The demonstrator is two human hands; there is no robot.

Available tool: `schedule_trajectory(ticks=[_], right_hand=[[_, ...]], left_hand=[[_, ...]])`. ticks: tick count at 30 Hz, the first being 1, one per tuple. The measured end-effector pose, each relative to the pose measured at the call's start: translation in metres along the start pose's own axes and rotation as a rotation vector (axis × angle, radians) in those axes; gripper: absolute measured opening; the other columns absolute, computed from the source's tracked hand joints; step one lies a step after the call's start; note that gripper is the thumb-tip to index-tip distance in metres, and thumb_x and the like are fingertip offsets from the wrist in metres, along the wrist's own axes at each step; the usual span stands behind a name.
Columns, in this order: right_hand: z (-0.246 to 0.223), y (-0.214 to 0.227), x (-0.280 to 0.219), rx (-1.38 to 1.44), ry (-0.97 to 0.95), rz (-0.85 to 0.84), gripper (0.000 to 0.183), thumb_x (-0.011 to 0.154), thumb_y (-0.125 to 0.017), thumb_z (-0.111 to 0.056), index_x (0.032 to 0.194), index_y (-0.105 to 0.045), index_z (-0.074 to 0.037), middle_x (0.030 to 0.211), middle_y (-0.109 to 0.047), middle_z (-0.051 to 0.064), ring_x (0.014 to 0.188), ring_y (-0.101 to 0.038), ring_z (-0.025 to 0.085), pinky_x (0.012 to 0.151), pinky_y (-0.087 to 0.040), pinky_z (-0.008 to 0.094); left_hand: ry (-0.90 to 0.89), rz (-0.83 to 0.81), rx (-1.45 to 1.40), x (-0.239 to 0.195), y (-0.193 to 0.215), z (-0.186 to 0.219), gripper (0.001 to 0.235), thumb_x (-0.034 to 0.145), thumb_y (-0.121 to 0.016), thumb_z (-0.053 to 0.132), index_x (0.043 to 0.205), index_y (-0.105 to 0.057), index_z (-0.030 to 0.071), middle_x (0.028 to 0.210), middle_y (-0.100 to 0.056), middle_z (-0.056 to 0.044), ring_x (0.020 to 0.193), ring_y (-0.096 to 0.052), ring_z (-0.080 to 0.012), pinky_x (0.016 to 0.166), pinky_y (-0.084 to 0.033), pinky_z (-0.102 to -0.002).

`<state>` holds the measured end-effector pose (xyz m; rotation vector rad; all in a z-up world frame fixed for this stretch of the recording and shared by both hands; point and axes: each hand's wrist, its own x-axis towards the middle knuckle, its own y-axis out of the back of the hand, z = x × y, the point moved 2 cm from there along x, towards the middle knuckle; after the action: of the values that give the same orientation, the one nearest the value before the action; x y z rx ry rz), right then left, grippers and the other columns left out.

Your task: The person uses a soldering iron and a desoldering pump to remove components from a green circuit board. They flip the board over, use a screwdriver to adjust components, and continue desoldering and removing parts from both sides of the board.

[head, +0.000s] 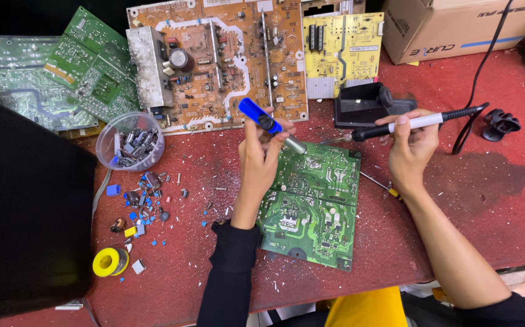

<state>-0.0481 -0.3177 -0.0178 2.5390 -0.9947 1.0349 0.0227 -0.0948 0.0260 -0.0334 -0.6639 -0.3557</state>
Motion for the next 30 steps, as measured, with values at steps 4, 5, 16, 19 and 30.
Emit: schedule_trajectory(ticks=[4,5,16,19,30], right_hand=[[0.005,0.001,-0.001,0.006,-0.001,-0.006,0.016,0.094,-0.040,-0.014,0.094,-0.033,0.000,0.071,-0.056,0.022,0.045,-0.049,0.017,0.042,-0.040,0.022],[0.005,0.001,-0.001,0.015,-0.005,-0.007,0.016,0.094,-0.040,-0.014,0.094,-0.032,-0.001,0.071,-0.056,0.022,0.045,-0.050,0.017,0.042,-0.040,0.022],[0.005,-0.004,-0.008,0.114,-0.075,-0.050,0.014,0.094,-0.039,-0.012,0.095,-0.032,-0.001,0.074,-0.055,0.023,0.048,-0.051,0.018,0.045,-0.043,0.023],[0.002,-0.005,-0.009,0.092,-0.070,-0.069,0.014,0.094,-0.040,-0.013,0.095,-0.032,-0.001,0.074,-0.056,0.023,0.048,-0.052,0.018,0.045,-0.043,0.023],[0.002,-0.004,-0.009,0.072,-0.033,-0.088,0.015,0.095,-0.039,-0.013,0.096,-0.031,0.000,0.074,-0.055,0.024,0.047,-0.051,0.018,0.045,-0.042,0.024]], left_hand=[[-0.002,0.008,0.003,0.001,-0.002,0.001,0.032,0.086,-0.045,0.019,0.109,-0.034,0.000,0.084,-0.057,-0.015,0.078,-0.061,-0.0281,0.064,-0.055,-0.035],[-0.004,0.017,0.005,0.001,-0.003,-0.001,0.030,0.086,-0.045,0.019,0.107,-0.037,0.000,0.082,-0.057,-0.015,0.076,-0.062,-0.0272,0.063,-0.055,-0.034],[-0.065,0.344,0.230,0.002,0.037,0.017,0.020,0.088,-0.038,0.022,0.096,-0.036,0.004,0.075,-0.058,-0.008,0.054,-0.054,-0.0146,0.050,-0.043,-0.026],[-0.047,0.505,0.164,0.002,0.055,0.018,0.023,0.090,-0.036,0.024,0.101,-0.035,0.005,0.073,-0.050,-0.004,0.058,-0.047,-0.0123,0.055,-0.041,-0.021],[0.104,0.532,-0.045,-0.002,0.076,-0.015,0.057,0.085,-0.020,0.055,0.055,-0.042,0.012,0.041,-0.032,0.003,0.035,-0.031,-0.0043,0.036,-0.028,-0.014]])
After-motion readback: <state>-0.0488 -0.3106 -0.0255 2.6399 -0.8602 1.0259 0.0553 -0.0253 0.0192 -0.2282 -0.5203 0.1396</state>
